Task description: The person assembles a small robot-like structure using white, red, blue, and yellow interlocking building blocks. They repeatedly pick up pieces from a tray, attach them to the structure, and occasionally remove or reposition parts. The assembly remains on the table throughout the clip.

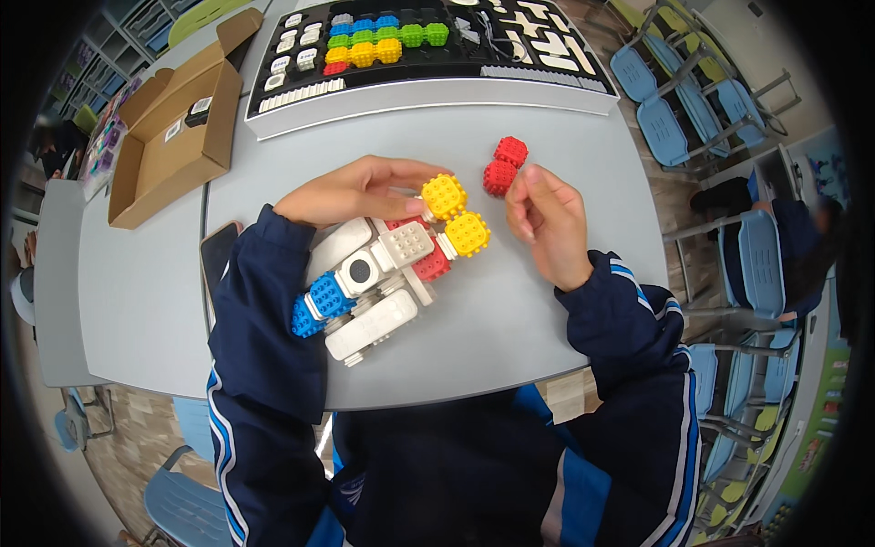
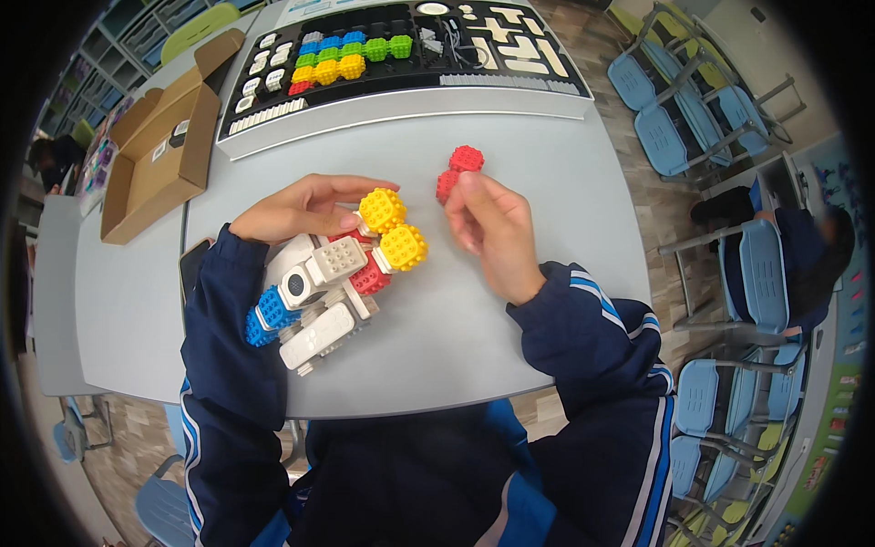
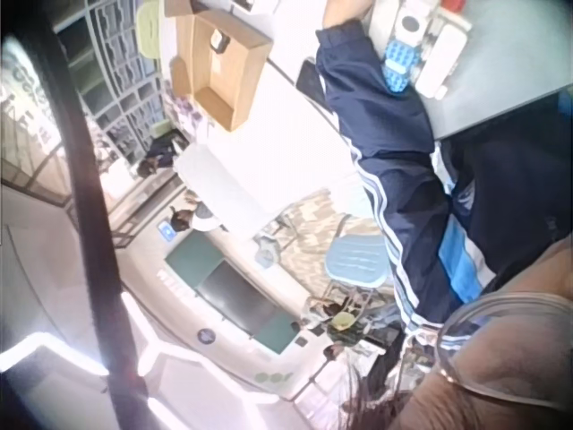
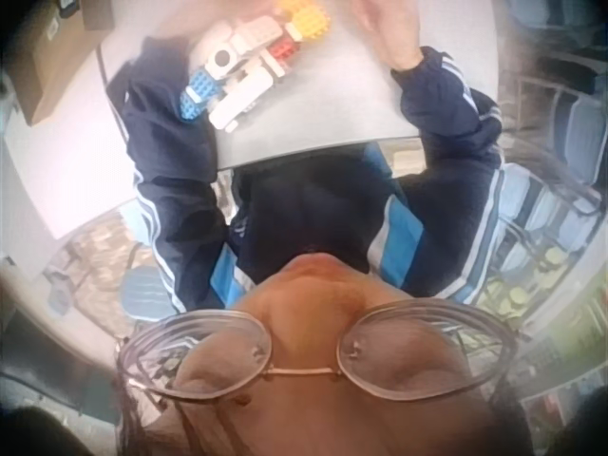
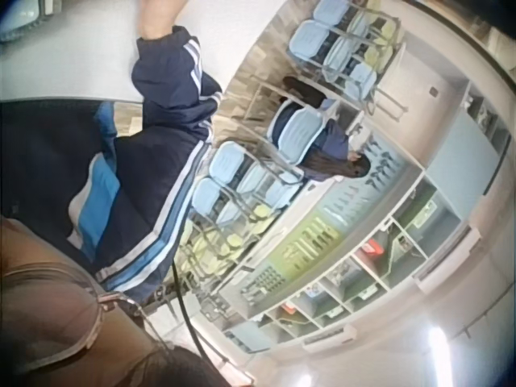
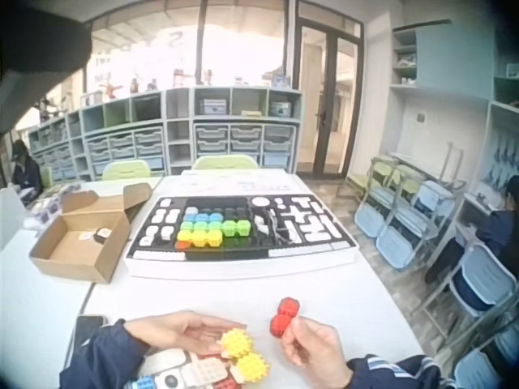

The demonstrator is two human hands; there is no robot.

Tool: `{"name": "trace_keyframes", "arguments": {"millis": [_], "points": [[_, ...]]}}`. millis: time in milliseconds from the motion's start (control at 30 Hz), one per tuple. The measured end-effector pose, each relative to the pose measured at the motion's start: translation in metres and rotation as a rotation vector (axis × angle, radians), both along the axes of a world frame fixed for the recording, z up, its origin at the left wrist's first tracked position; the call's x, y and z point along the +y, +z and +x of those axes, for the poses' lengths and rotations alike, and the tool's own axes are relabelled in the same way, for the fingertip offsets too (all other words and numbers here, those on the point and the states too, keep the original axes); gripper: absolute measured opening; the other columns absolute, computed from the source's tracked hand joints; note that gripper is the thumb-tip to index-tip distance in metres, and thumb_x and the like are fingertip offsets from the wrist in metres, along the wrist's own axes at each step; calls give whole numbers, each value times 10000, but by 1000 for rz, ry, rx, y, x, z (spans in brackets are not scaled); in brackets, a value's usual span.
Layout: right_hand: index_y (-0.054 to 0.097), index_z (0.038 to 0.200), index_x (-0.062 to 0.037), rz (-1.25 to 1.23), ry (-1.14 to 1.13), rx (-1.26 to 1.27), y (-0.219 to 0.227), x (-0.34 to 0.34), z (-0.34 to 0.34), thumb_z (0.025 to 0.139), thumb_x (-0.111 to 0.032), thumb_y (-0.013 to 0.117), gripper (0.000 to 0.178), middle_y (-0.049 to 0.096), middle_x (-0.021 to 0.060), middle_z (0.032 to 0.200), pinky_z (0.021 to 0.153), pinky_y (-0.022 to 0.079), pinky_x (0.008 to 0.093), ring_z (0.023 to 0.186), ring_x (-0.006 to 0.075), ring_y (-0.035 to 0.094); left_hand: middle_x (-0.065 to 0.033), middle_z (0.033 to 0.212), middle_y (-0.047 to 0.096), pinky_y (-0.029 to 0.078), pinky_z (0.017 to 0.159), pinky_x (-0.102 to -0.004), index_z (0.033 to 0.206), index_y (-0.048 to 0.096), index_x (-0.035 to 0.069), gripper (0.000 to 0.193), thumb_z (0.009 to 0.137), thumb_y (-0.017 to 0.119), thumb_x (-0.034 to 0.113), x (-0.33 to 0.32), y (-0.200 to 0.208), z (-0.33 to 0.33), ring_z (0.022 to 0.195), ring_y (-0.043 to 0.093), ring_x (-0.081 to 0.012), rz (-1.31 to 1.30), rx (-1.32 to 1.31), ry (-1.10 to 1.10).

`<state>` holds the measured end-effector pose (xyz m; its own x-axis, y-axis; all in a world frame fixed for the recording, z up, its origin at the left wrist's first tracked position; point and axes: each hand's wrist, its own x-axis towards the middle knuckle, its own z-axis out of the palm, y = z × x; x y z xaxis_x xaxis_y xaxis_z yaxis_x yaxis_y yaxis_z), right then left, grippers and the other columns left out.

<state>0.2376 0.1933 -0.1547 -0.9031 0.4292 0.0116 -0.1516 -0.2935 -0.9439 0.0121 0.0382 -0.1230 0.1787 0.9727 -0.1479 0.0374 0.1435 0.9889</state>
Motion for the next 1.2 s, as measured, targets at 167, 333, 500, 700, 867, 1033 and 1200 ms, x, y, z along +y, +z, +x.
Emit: {"name": "trace_keyframes", "arguments": {"millis": [167, 333, 500, 700, 867, 1033, 1200], "points": [[577, 1077, -51, 254, -146, -91, -7, -31, -17, 1031, -321, 411, 320, 584, 25, 805, 487, 413, 187, 581, 52, 514, -70, 1117, 656, 463, 908, -242, 1282, 550, -33, 461, 960, 593, 293, -8, -4, -5, 998, 597, -91, -366, -41, 42], [545, 1099, -41, 103, -11, -144, 11, -50, -14, 1019, -374, 415, 367, 586, 20, 781, 387, 406, 190, 546, 53, 543, -35, 981, 668, 469, 821, -243, 1192, 608, -35, 422, 979, 561, 325, -3, 12, 8, 867, 569, -65, -293, 110, -73], [525, 1007, -25, 74, 146, -241, 26, -43, -10, 1000, -458, 435, 442, 557, 30, 690, 371, 381, 212, 466, 65, 506, -26, 879, 662, 458, 784, -244, 1110, 655, -12, 432, 988, 533, 384, -6, 17, 23, 809, 547, -78, -150, 296, 2], [517, 971, -34, 279, 58, -296, 27, -39, -14, 985, -445, 495, 411, 541, 29, 681, 375, 359, 236, 453, 76, 468, -29, 816, 644, 446, 681, -266, 1019, 655, -11, 406, 1003, 505, 366, -5, -1, 40, 741, 525, -77, -91, 263, 110], [513, 971, -59, 118, 97, -213, 16, -39, -7, 987, -405, 512, 346, 535, 11, 688, 370, 341, 239, 454, 73, 463, -86, 710, 617, 438, 606, -293, 990, 644, 5, 375, 1004, 497, 350, -13, -3, 48, 621, 521, -125, -6, 308, 127], [515, 985, -79, -75, 89, -226, 9, -48, 4, 1001, -419, 467, 344, 531, 1, 672, 344, 302, 232, 408, 59, 427, -107, 822, 664, 484, 695, -276, 1087, 607, -8, 349, 1016, 462, 302, -17, 9, 50, 724, 613, -134, -31, 515, 7], [526, 995, -86, -360, 234, -280, 27, -39, 5, 998, -426, 469, 344, 519, -8, 659, 348, 281, 212, 419, 51, 425, -165, 761, 639, 479, 649, -323, 1033, 627, -3, 344, 998, 491, 311, -23, 6, 54, 659, 607, -250, 80, 376, 100]]}}
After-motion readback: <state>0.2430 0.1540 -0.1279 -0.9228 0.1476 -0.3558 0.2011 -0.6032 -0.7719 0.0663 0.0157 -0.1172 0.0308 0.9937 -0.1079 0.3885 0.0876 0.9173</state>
